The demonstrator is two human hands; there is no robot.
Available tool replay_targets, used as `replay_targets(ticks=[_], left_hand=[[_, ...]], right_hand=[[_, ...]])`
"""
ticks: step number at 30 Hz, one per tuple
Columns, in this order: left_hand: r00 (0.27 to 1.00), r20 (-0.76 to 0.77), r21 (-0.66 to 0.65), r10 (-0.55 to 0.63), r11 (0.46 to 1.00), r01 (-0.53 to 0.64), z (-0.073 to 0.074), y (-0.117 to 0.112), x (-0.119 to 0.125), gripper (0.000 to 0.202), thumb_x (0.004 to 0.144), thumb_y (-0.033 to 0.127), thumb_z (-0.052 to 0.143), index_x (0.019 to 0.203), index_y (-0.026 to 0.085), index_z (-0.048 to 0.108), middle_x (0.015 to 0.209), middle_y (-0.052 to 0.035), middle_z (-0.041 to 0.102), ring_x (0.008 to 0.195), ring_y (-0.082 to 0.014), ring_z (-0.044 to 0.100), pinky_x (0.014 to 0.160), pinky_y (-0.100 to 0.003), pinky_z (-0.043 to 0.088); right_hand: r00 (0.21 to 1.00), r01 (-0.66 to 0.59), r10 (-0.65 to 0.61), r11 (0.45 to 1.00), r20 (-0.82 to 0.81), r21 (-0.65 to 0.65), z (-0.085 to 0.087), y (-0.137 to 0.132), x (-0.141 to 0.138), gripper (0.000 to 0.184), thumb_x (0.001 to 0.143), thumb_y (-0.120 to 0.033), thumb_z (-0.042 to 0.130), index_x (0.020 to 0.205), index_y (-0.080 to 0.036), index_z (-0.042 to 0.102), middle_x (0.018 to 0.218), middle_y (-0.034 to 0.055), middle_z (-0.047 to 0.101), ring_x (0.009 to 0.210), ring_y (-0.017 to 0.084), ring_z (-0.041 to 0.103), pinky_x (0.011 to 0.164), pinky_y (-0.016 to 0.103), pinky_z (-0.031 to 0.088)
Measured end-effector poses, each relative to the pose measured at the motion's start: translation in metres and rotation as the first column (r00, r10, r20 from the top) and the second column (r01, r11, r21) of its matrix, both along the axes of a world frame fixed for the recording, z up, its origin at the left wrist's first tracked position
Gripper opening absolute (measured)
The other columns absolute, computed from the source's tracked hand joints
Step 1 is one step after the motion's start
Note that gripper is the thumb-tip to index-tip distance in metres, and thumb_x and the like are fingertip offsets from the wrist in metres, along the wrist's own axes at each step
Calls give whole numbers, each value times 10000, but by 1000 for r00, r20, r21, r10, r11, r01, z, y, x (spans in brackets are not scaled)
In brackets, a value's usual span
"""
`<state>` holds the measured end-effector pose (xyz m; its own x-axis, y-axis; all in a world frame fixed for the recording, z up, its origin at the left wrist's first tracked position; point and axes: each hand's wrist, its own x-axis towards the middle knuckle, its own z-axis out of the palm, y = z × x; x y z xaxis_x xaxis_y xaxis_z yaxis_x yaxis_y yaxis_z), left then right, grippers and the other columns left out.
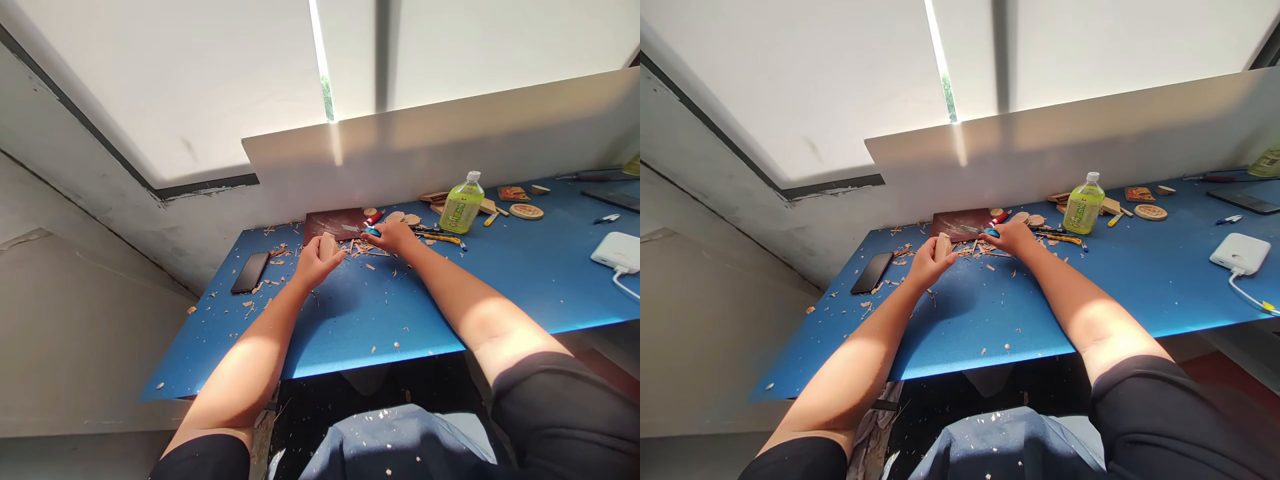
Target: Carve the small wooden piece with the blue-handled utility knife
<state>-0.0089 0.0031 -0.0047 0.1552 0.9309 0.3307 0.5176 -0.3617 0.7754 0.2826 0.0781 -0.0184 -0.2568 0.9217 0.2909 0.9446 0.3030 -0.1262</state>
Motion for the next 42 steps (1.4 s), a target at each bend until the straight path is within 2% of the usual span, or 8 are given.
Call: replay_targets(ticks=[3, 10, 17, 21, 27, 30, 37, 42], left_hand=[[998, 47, 8, -38, 999, 37, 0, -2, -2, 675, 816, 641, 833, 1277, 180, 660, 1056, -67, 738, 910, -222, 668, 760, -310, 495], [971, 174, -69, -162, 982, 177, -7, 3, -2, 682, 812, 669, 809, 1250, 170, 652, 942, -32, 700, 804, -172, 615, 721, -282, 479], [932, 283, -138, -228, 952, 274, -9, 0, 2, 670, 795, 648, 825, 1232, 182, 624, 863, 4, 650, 660, -118, 534, 627, -262, 437], [915, 319, -184, -247, 931, 315, -6, -3, 8, 633, 793, 632, 833, 1189, 186, 621, 835, 15, 625, 598, -101, 492, 564, -256, 390], [973, 202, -182, -111, 972, 149, -6, 3, 11, 611, 787, 672, 815, 1111, 180, 654, 777, 15, 621, 611, -126, 520, 578, -265, 419], [979, 184, -129, -90, 985, 115, -8, 5, 7, 614, 792, 680, 808, 1126, 185, 667, 789, 7, 643, 679, -150, 568, 637, -273, 457], [962, 202, -97, -185, 973, 208, -9, 3, 1, 667, 795, 671, 814, 1218, 184, 643, 844, -1, 665, 718, -157, 590, 680, -281, 465], [959, 222, -158, -178, 964, 216, -6, 1, 6, 609, 783, 684, 825, 1080, 191, 627, 750, 35, 576, 591, -108, 476, 567, -250, 381]], right_hand=[[997, -46, 47, 999, -65, 23, -1, -1, 5, 866, 1044, -872, 274, 1014, -180, 796, 960, 168, 795, 883, 296, 684, 694, 351, 313], [879, -381, 386, 921, -279, 74, -3, -19, -25, 733, 1044, -817, 361, 794, -198, 665, 720, 50, 655, 672, 178, 493, 663, 328, 252], [775, -546, 509, 838, -374, 10, -9, -25, -40, 656, 1047, -753, 412, 884, -191, 708, 693, 10, 635, 655, 162, 520, 665, 307, 295], [811, -504, 477, 863, -338, 8, -10, -17, -31, 678, 1022, -772, 413, 868, -188, 722, 714, 30, 658, 661, 167, 504, 665, 317, 283], [957, -242, 246, 969, -152, 44, 1, -16, -22, 699, 1009, -821, 440, 824, -207, 716, 766, 94, 710, 717, 212, 556, 660, 343, 235], [945, -279, 279, 960, -172, 19, 4, -22, -28, 699, 1033, -799, 417, 834, -204, 724, 782, 98, 725, 724, 210, 565, 658, 338, 255], [798, -518, 477, 856, -368, -13, -5, -24, -40, 675, 1043, -747, 418, 859, -185, 745, 728, 36, 690, 678, 167, 550, 667, 300, 311], [859, -433, 409, 902, -307, -8, -4, -18, -34, 668, 1028, -763, 433, 851, -200, 746, 753, 48, 709, 690, 176, 556, 664, 307, 296]])
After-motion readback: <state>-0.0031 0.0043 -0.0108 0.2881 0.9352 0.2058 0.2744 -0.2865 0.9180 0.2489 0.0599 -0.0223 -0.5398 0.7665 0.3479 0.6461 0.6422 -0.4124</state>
